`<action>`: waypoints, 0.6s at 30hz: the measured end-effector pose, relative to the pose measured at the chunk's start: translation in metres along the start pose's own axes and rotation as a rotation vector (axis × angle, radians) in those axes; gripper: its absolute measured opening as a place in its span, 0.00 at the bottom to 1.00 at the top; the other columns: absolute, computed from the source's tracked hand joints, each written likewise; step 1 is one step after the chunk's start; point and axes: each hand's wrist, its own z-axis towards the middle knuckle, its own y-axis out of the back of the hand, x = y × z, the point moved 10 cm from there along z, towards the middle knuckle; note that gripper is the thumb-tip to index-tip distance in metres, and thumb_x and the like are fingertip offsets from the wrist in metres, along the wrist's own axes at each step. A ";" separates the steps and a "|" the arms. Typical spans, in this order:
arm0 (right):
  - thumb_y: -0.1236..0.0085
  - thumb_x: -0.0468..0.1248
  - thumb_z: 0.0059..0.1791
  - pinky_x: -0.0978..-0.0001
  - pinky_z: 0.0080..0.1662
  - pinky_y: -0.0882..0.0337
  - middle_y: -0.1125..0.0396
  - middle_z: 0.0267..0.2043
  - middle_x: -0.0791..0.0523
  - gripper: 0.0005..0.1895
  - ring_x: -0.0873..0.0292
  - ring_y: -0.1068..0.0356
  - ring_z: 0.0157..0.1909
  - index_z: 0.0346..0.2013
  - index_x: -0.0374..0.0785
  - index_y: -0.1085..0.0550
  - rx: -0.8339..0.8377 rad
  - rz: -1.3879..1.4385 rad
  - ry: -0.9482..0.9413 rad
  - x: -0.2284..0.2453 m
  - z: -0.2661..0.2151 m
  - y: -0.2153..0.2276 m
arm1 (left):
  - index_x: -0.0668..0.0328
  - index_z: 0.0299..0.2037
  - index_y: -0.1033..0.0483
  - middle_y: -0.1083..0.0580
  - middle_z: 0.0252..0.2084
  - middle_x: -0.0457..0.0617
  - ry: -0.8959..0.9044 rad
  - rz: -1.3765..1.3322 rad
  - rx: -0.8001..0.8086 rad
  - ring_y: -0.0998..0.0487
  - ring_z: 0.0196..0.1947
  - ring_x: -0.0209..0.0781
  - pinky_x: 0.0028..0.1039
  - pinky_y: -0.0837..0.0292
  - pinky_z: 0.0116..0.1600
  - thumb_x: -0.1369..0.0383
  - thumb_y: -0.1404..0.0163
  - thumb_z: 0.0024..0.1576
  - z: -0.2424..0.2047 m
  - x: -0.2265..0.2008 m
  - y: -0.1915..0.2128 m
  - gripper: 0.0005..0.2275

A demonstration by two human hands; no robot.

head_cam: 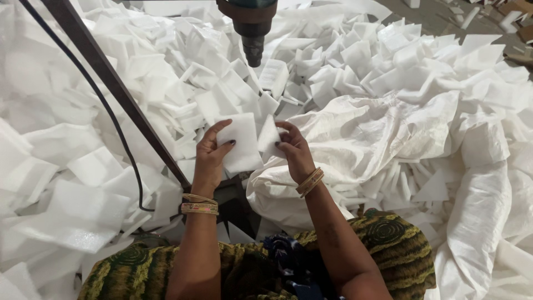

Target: The person sits on the floor and repeatedly picks up white foam pieces, places them under a stationary heat gun, and then discards them into a pile. The person handles the foam pieces one at a time, using both hands to position them under the nozzle.

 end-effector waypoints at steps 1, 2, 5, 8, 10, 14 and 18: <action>0.54 0.21 0.45 0.69 0.55 0.29 0.30 0.44 0.55 0.26 0.62 0.29 0.47 0.57 0.37 0.30 0.000 0.000 0.006 0.000 0.001 -0.001 | 0.61 0.61 0.26 0.23 0.49 0.48 0.015 0.020 0.000 0.23 0.43 0.31 0.21 0.24 0.49 0.86 0.51 0.55 0.001 0.000 -0.001 0.23; 0.52 0.21 0.46 0.69 0.55 0.30 0.30 0.46 0.55 0.23 0.62 0.29 0.48 0.56 0.35 0.28 0.000 0.000 0.012 -0.001 0.002 -0.001 | 0.62 0.61 0.26 0.22 0.49 0.49 0.021 0.015 -0.012 0.23 0.43 0.31 0.21 0.24 0.48 0.86 0.51 0.55 0.001 0.000 -0.001 0.22; 0.47 0.20 0.47 0.69 0.56 0.30 0.29 0.46 0.53 0.17 0.62 0.29 0.49 0.50 0.32 0.25 -0.022 0.001 0.044 0.000 0.004 0.003 | 0.62 0.60 0.26 0.22 0.48 0.48 0.029 0.001 -0.039 0.23 0.42 0.31 0.21 0.24 0.48 0.86 0.51 0.55 0.000 -0.001 0.002 0.22; 0.48 0.18 0.45 0.70 0.55 0.30 0.33 0.49 0.57 0.15 0.64 0.32 0.52 0.43 0.30 0.23 -0.073 -0.224 0.193 0.017 0.000 0.009 | 0.62 0.60 0.25 0.23 0.48 0.47 0.016 -0.012 -0.044 0.22 0.43 0.30 0.21 0.23 0.50 0.86 0.52 0.55 -0.001 -0.004 0.008 0.22; 0.50 0.18 0.43 0.70 0.53 0.29 0.34 0.49 0.59 0.14 0.65 0.32 0.51 0.39 0.30 0.23 -0.072 -0.291 0.259 0.027 -0.002 0.009 | 0.62 0.60 0.25 0.23 0.48 0.46 0.017 -0.020 -0.037 0.22 0.44 0.29 0.20 0.24 0.51 0.86 0.52 0.54 -0.001 -0.005 0.010 0.22; 0.55 0.19 0.43 0.71 0.50 0.29 0.29 0.42 0.56 0.15 0.63 0.31 0.44 0.38 0.31 0.23 0.027 0.021 0.109 0.020 0.001 0.014 | 0.62 0.61 0.25 0.23 0.46 0.47 0.035 -0.002 -0.012 0.24 0.41 0.30 0.21 0.25 0.48 0.86 0.51 0.54 -0.002 -0.005 0.009 0.23; 0.60 0.22 0.43 0.73 0.44 0.31 0.29 0.39 0.55 0.17 0.63 0.34 0.38 0.38 0.31 0.23 0.122 0.190 -0.007 0.007 0.001 0.010 | 0.61 0.61 0.26 0.22 0.47 0.48 0.052 0.036 0.022 0.23 0.42 0.30 0.22 0.24 0.49 0.86 0.50 0.53 -0.003 -0.007 0.003 0.24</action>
